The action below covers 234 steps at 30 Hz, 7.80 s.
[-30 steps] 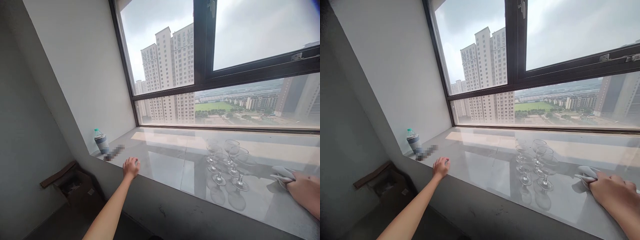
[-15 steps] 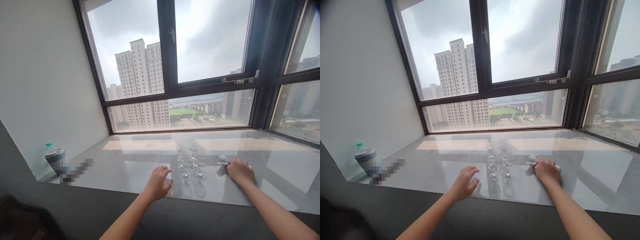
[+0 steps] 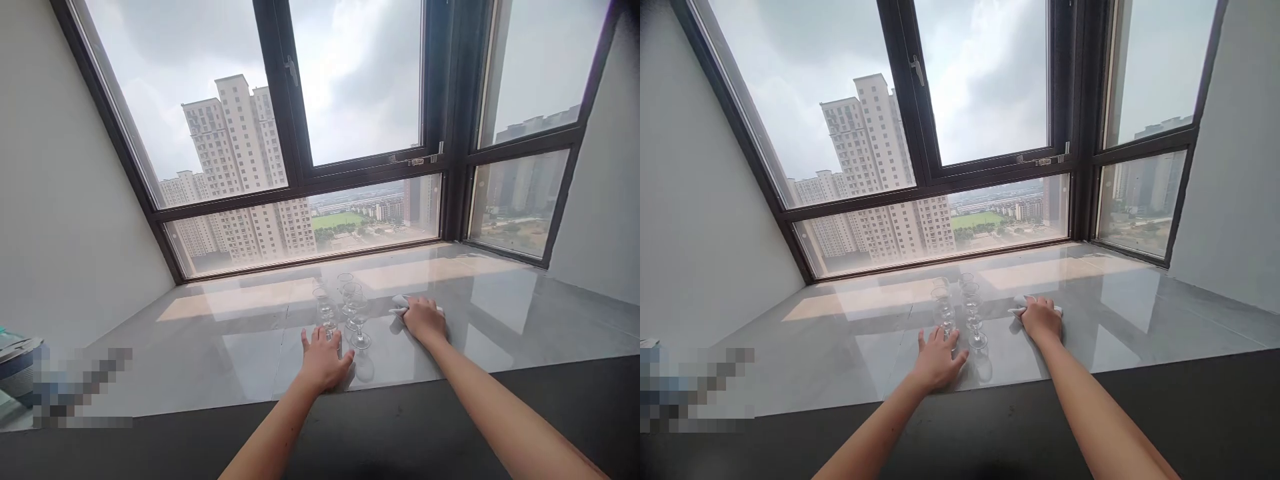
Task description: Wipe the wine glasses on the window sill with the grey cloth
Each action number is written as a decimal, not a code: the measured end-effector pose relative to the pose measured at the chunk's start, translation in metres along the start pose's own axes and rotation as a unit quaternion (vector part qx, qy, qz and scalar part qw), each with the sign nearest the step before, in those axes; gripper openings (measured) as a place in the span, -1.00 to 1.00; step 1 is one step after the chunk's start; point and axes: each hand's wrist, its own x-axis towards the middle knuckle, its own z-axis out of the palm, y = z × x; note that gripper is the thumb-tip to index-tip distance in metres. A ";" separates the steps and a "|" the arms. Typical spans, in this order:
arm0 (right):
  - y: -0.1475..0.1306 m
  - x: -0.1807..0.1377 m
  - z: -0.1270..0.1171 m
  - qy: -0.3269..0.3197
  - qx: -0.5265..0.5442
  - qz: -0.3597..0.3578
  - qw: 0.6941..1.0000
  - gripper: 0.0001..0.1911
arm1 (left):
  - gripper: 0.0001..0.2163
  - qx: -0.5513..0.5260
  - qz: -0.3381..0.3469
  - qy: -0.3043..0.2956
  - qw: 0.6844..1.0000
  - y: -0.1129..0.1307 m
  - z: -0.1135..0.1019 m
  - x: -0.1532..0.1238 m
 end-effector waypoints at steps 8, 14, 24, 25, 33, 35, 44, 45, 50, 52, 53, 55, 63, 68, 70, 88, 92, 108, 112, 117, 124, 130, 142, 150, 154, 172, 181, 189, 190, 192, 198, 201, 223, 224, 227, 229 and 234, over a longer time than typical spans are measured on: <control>0.001 0.000 0.002 0.014 0.003 -0.003 1.000 -0.68 | -0.30 0.012 0.000 -0.008 1.000 -0.015 -0.008 -0.011; 0.001 0.001 0.001 0.004 0.011 -0.005 1.000 -0.68 | -0.26 0.023 -0.043 -0.043 0.998 -0.043 -0.019 -0.028; 0.003 0.001 0.008 0.017 0.007 -0.009 1.000 -0.67 | -0.36 0.070 -0.232 -0.022 0.970 -0.177 -0.040 -0.026; 0.003 0.002 0.008 0.020 0.005 -0.008 1.000 -0.67 | -0.38 0.071 -0.240 -0.021 0.968 -0.189 -0.043 -0.021; 0.001 0.001 0.006 0.012 -0.006 -0.005 1.000 -0.64 | -0.35 0.076 -0.274 0.051 0.957 -0.211 -0.028 0.008; 0.001 0.000 0.004 0.004 -0.006 -0.003 1.000 -0.62 | -0.38 0.075 -0.273 0.060 0.957 -0.209 -0.024 0.007; 0.002 -0.002 0.000 -0.004 0.007 -0.015 1.000 -0.60 | -0.40 0.039 -0.265 0.061 0.962 -0.205 -0.028 -0.002; 0.002 -0.002 0.001 -0.003 0.007 -0.015 1.000 -0.60 | -0.40 0.041 -0.265 0.061 0.961 -0.205 -0.028 -0.002; 0.003 -0.001 0.003 0.003 -0.007 -0.014 1.000 -0.62 | -0.42 0.059 -0.277 0.069 0.957 -0.204 -0.026 0.000; 0.003 0.000 0.004 0.005 -0.010 -0.015 1.000 -0.63 | -0.42 0.058 -0.286 0.070 0.954 -0.203 -0.025 0.000; 0.003 0.000 0.005 0.006 -0.010 -0.016 1.000 -0.63 | -0.41 0.057 -0.290 0.071 0.953 -0.203 -0.025 0.000; 0.004 0.000 0.005 0.009 -0.009 -0.017 1.000 -0.63 | -0.41 0.057 -0.297 0.077 0.950 -0.203 -0.025 0.000; 0.003 0.000 0.004 0.004 0.002 -0.015 1.000 -0.61 | -0.43 0.061 -0.334 0.095 0.936 -0.200 -0.030 -0.004; 0.003 0.001 0.006 0.006 0.005 -0.019 1.000 -0.62 | -0.42 0.060 -0.337 0.092 0.935 -0.200 -0.031 -0.003; 0.004 0.001 0.006 0.006 0.004 -0.023 1.000 -0.63 | -0.41 0.058 -0.339 0.091 0.935 -0.200 -0.030 -0.003; 0.005 0.002 0.009 0.014 0.001 -0.022 1.000 -0.64 | -0.56 0.082 -0.348 0.140 0.923 -0.202 -0.028 -0.003; 0.005 0.002 0.007 0.010 0.007 -0.028 1.000 -0.63 | -0.61 0.099 -0.336 0.176 0.920 -0.203 -0.027 -0.006; 0.009 0.003 0.014 0.018 0.042 -0.032 0.998 -0.63 | -0.64 0.021 -0.290 0.237 0.927 -0.216 -0.023 -0.009; 0.007 0.003 0.013 0.022 0.028 -0.029 0.999 -0.68 | -0.66 0.024 -0.304 0.240 0.922 -0.213 -0.024 -0.008; 0.004 0.002 0.009 0.028 0.016 -0.022 0.999 -0.71 | -0.64 0.018 -0.313 0.236 0.920 -0.214 -0.028 -0.009; 0.002 0.002 0.007 0.028 0.015 -0.016 0.999 -0.71 | -0.53 -0.013 -0.403 0.173 0.898 -0.190 -0.038 -0.017; 0.003 0.003 0.009 0.027 0.011 -0.014 0.999 -0.69 | -0.53 -0.089 -0.270 0.127 0.950 -0.087 -0.034 -0.026; 0.000 0.000 0.001 0.013 0.016 -0.003 1.000 -0.68 | -0.78 -0.145 0.049 0.161 0.975 0.063 -0.015 0.004; 0.000 0.000 0.000 0.013 0.024 0.001 1.000 -0.68 | -0.48 -0.091 0.051 0.069 0.992 0.064 0.006 0.011; 0.001 0.000 0.001 0.009 0.030 -0.007 0.999 -0.65 | -0.51 -0.079 0.053 0.064 0.993 0.059 0.003 0.001; 0.010 0.007 0.015 0.009 0.063 -0.031 0.998 -0.67 | -0.51 0.080 -0.317 0.138 0.935 -0.165 -0.041 -0.121; 0.009 0.004 0.012 0.016 0.050 -0.033 0.998 -0.65 | -0.55 0.117 -0.313 0.196 0.922 -0.184 -0.019 -0.114; 0.004 0.002 0.006 0.009 0.032 -0.030 0.999 -0.64 | -0.64 0.124 -0.310 0.253 0.908 -0.183 -0.011 -0.117; 0.004 0.002 0.006 0.006 0.034 -0.031 0.999 -0.64 | -0.64 0.126 -0.305 0.255 0.909 -0.184 -0.010 -0.117; 0.004 0.003 0.005 -0.001 0.043 -0.032 0.999 -0.63 | -0.64 0.127 -0.297 0.255 0.911 -0.187 -0.009 -0.117; 0.005 0.005 0.011 0.020 0.036 -0.032 0.999 -0.65 | -0.64 0.108 -0.288 0.298 0.904 -0.184 -0.008 -0.115; 0.005 0.005 0.013 0.028 0.024 -0.030 0.999 -0.65 | -0.66 0.069 -0.186 0.299 0.933 -0.151 -0.010 -0.102; 0.000 0.001 -0.001 0.003 0.030 -0.003 1.000 -0.68 | -0.55 0.031 -0.081 0.058 0.994 -0.050 0.007 0.069; 0.000 0.001 0.000 0.005 0.029 -0.005 1.000 -0.68 | -0.55 0.034 -0.097 0.059 0.993 -0.059 0.006 0.066; 0.001 0.002 0.004 0.015 0.019 -0.009 1.000 -0.69 | -0.54 0.031 -0.157 0.058 0.985 -0.089 -0.001 0.056; 0.002 0.003 0.006 0.018 0.012 -0.011 1.000 -0.70 | -0.52 0.029 -0.196 0.057 0.978 -0.110 -0.007 0.051; 0.003 0.004 0.009 0.016 0.007 -0.014 1.000 -0.69 | -0.50 0.023 -0.262 0.043 0.964 -0.148 -0.016 0.042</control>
